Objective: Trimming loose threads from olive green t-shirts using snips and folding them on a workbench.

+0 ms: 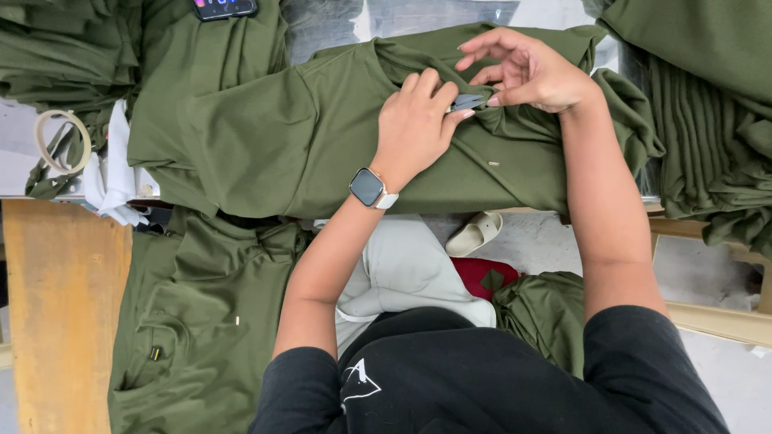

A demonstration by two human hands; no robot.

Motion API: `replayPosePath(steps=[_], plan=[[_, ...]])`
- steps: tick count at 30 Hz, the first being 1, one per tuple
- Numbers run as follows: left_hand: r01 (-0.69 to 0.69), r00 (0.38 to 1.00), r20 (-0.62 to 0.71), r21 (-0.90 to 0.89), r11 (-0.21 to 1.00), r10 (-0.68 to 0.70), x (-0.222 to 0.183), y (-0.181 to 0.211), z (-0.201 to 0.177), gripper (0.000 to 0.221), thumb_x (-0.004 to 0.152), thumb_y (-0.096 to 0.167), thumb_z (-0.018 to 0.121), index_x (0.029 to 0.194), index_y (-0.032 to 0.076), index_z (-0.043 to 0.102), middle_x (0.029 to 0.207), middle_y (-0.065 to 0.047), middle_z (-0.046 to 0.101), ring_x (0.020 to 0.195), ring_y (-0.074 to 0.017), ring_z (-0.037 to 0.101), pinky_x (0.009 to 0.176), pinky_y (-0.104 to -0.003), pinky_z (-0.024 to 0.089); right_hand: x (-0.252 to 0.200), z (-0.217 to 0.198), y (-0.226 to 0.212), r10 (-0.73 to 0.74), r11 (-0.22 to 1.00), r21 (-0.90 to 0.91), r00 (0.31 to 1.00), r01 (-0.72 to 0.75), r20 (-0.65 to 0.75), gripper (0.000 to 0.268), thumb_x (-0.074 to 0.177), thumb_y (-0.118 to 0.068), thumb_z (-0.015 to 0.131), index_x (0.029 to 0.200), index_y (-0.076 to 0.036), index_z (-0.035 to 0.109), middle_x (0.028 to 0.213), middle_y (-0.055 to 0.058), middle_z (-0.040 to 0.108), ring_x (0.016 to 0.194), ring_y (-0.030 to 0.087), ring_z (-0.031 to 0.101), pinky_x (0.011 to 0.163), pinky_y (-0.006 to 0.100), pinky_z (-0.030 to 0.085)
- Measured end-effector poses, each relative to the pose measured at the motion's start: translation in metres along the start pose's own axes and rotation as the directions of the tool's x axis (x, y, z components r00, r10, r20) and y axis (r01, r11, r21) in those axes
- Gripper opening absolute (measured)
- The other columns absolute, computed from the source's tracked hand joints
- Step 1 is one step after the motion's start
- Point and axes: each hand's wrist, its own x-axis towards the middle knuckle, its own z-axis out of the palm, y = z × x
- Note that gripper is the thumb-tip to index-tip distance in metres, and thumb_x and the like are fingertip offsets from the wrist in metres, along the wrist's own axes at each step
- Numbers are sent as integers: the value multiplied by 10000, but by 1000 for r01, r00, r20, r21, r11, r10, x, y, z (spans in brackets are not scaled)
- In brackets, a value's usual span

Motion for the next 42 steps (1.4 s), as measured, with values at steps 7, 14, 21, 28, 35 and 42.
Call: replayPosePath(steps=[7,14,21,28,35,42], plan=[[92,995,-39,-37,995,-93,16,-15,-15,359,1018,461,537,940,115,595,934,-54,526,797,-231,536,503,-364,444,0,-1,2,-1,1000,25,1000,2,-12,702,864,191,618,1497,-58,448,1476,157,520,1172,191,646,823,233,586],[444,893,123,-83,892,-432,29,-132,5,479,944,315,782,1205,95,447,1147,-141,605,1105,-425,581,703,-575,507,4,16,-10,44,962,-264,992,-74,-118,668,847,121,734,1444,-28,473,1371,167,530,1104,257,631,864,362,625],[220,944,-200,-209,953,-262,-27,-61,-85,306,878,47,685,1098,85,475,1077,-92,582,1028,-324,554,707,-433,491,-15,47,-22,-625,254,-967,764,1,-163,356,766,156,547,1088,45,651,1070,213,633,985,400,581,812,451,449],[301,953,94,-260,917,-287,-145,-26,-101,353,936,354,751,1061,99,541,989,-55,594,924,-301,563,756,-433,475,-111,142,-4,-324,298,-953,933,-59,-159,194,869,-49,737,1059,-49,699,1140,142,664,1028,373,584,907,485,481],[318,927,-107,-289,903,-360,-161,-22,-76,322,918,181,792,1013,124,489,986,-12,620,844,-254,585,726,-382,525,-135,159,53,-503,592,-804,757,-49,-416,115,1025,-160,811,1034,-62,752,1245,163,704,1054,365,629,932,480,494],[329,919,-126,-278,903,-374,-161,-22,-74,345,899,181,808,1000,121,483,979,-16,641,826,-267,594,682,-401,525,-73,202,21,-675,412,-911,670,-5,-309,58,1027,-143,794,1040,-88,779,1106,107,712,952,324,612,864,446,464]])
